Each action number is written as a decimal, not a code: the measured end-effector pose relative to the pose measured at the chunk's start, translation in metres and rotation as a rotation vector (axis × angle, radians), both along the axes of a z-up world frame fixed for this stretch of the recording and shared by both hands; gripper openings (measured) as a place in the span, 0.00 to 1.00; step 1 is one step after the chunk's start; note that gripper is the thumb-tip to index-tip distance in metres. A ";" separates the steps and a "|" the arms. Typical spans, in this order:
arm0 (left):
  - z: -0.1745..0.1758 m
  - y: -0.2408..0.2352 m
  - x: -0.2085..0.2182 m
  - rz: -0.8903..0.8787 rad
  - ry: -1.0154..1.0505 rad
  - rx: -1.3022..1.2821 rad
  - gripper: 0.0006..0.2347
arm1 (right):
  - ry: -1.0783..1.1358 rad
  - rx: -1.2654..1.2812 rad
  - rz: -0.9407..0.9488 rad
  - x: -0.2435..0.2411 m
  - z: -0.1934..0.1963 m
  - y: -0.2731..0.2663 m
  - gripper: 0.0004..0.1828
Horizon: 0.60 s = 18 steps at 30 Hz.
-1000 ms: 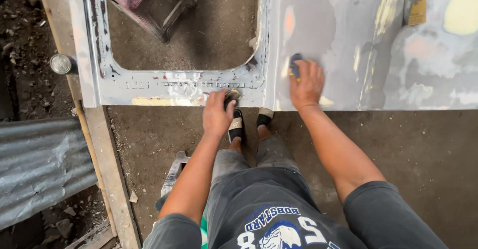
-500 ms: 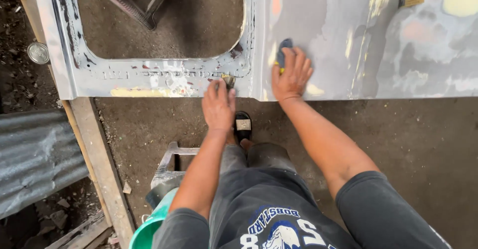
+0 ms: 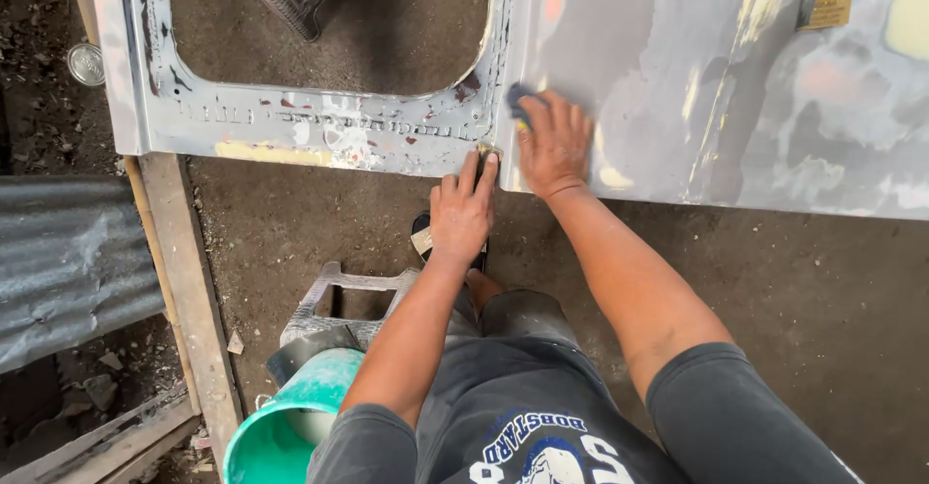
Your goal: The person sands the edge of a large, grey metal sheet using a yellow sanding block. They briefly dip the block into a green bucket of water before resuming the sanding process on the metal surface.
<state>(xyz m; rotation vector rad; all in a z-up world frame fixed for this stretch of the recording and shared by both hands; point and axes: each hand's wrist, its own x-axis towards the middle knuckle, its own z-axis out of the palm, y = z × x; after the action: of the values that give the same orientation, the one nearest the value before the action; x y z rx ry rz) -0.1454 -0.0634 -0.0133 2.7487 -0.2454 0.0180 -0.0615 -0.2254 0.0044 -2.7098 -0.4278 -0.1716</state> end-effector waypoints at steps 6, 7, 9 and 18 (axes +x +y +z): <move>-0.014 -0.005 -0.005 -0.029 -0.012 0.126 0.29 | -0.050 0.010 -0.195 0.001 -0.004 0.000 0.25; -0.015 -0.007 -0.003 -0.033 -0.013 0.118 0.29 | -0.051 0.002 -0.200 0.003 -0.005 -0.002 0.25; -0.013 -0.003 -0.010 -0.026 0.036 0.139 0.30 | -0.042 0.003 -0.199 -0.003 -0.008 0.002 0.25; -0.028 -0.005 -0.019 -0.054 0.004 -0.050 0.32 | -0.032 -0.005 -0.215 -0.003 -0.007 0.006 0.24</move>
<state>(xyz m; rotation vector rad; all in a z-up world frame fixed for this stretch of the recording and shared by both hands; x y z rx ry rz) -0.1645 -0.0683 -0.0416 2.6914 -0.3138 0.0040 -0.0645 -0.2197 -0.0026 -2.7572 -0.1445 -0.2732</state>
